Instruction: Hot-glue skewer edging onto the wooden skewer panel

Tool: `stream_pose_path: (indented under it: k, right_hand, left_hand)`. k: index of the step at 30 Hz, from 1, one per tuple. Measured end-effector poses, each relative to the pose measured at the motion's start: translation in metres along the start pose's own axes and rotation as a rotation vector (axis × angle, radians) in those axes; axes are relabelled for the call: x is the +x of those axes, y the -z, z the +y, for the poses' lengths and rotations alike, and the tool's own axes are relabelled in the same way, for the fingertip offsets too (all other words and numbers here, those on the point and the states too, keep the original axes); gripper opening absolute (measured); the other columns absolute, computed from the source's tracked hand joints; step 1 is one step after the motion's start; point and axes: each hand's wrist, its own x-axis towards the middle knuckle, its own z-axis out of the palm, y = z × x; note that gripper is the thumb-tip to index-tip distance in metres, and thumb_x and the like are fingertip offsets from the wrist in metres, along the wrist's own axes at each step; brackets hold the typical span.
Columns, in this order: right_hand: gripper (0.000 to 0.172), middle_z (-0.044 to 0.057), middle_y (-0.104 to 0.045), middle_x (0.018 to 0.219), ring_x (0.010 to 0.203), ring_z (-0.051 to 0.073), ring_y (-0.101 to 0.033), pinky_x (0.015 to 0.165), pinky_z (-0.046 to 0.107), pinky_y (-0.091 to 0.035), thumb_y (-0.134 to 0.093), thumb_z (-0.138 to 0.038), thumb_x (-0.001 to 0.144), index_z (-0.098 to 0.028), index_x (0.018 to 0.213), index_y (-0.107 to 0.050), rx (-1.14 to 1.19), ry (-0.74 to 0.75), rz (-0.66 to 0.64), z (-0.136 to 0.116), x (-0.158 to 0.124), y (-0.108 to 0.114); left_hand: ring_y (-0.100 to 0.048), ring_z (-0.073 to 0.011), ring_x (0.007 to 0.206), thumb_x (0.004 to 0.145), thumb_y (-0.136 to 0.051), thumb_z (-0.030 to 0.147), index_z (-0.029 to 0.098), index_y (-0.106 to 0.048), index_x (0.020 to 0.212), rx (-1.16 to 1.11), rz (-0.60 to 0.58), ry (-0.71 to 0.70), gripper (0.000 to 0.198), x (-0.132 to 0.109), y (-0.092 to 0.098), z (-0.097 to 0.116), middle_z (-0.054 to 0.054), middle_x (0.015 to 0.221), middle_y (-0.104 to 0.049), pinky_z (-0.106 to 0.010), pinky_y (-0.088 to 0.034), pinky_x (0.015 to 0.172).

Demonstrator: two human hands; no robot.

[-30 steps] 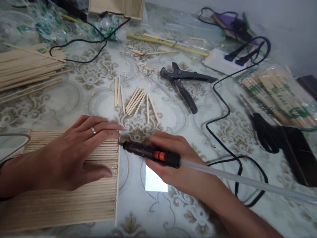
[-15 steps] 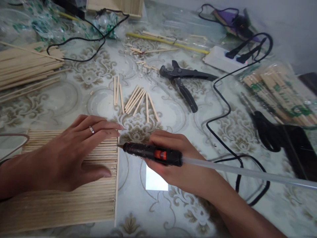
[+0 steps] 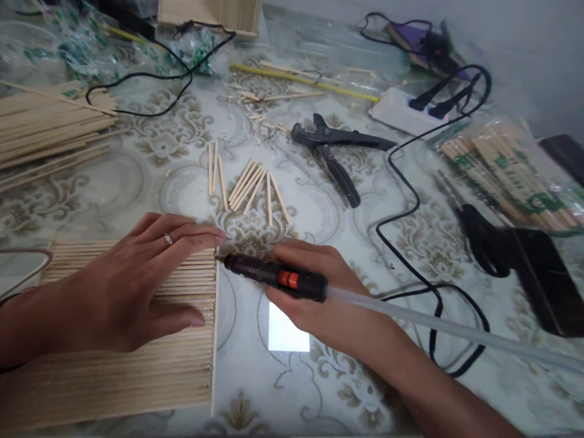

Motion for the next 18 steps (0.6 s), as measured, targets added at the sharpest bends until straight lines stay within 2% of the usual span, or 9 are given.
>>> stream_pose_path:
  k: [5,8,11,18]
  right_hand:
    - [0.019,-0.004,-0.059,0.068,0.061,0.015,-0.058,0.058,0.030,-0.044,-0.071,-0.014,0.086,-0.023,0.074,-0.061,0.047,-0.014,-0.054,-0.0041,0.0050,0.0037]
    - [0.016,-0.003,-0.059,0.073,0.064,0.015,-0.057,0.059,0.029,-0.043,-0.073,-0.018,0.090,-0.023,0.078,-0.063,0.094,-0.001,-0.079,-0.0042,0.0067,0.0055]
    - [0.022,-0.004,-0.055,0.072,0.063,0.015,-0.055,0.058,0.029,-0.042,-0.073,-0.019,0.091,-0.023,0.075,-0.059,0.097,0.011,-0.070,-0.0045,0.0070,0.0055]
    - [0.019,-0.003,-0.057,0.072,0.065,0.015,-0.056,0.059,0.029,-0.044,-0.073,-0.019,0.091,-0.023,0.076,-0.062,0.126,0.023,-0.049,-0.0048,0.0079,0.0027]
  left_hand:
    - [-0.053,-0.0352,0.136,0.089,-0.079,0.045,0.007,-0.038,0.154,0.048,-0.025,0.020,0.086,0.0008,0.0023,0.0027,-0.018,0.147,-0.063,-0.052,-0.040,0.115]
    - [-0.051,-0.0340,0.138,0.089,-0.080,0.045,0.009,-0.030,0.160,0.052,-0.034,0.031,0.094,0.0004,0.0027,0.0033,-0.017,0.153,-0.060,-0.052,-0.039,0.116]
    - [-0.047,-0.0340,0.142,0.090,-0.078,0.045,0.013,-0.026,0.163,0.046,-0.049,0.043,0.095,-0.0003,0.0015,0.0028,-0.016,0.159,-0.056,-0.053,-0.037,0.118]
    - [-0.048,-0.0344,0.140,0.088,-0.080,0.047,0.008,-0.035,0.158,0.034,-0.013,0.015,0.092,-0.0006,-0.0006,0.0018,-0.018,0.156,-0.056,-0.052,-0.037,0.118]
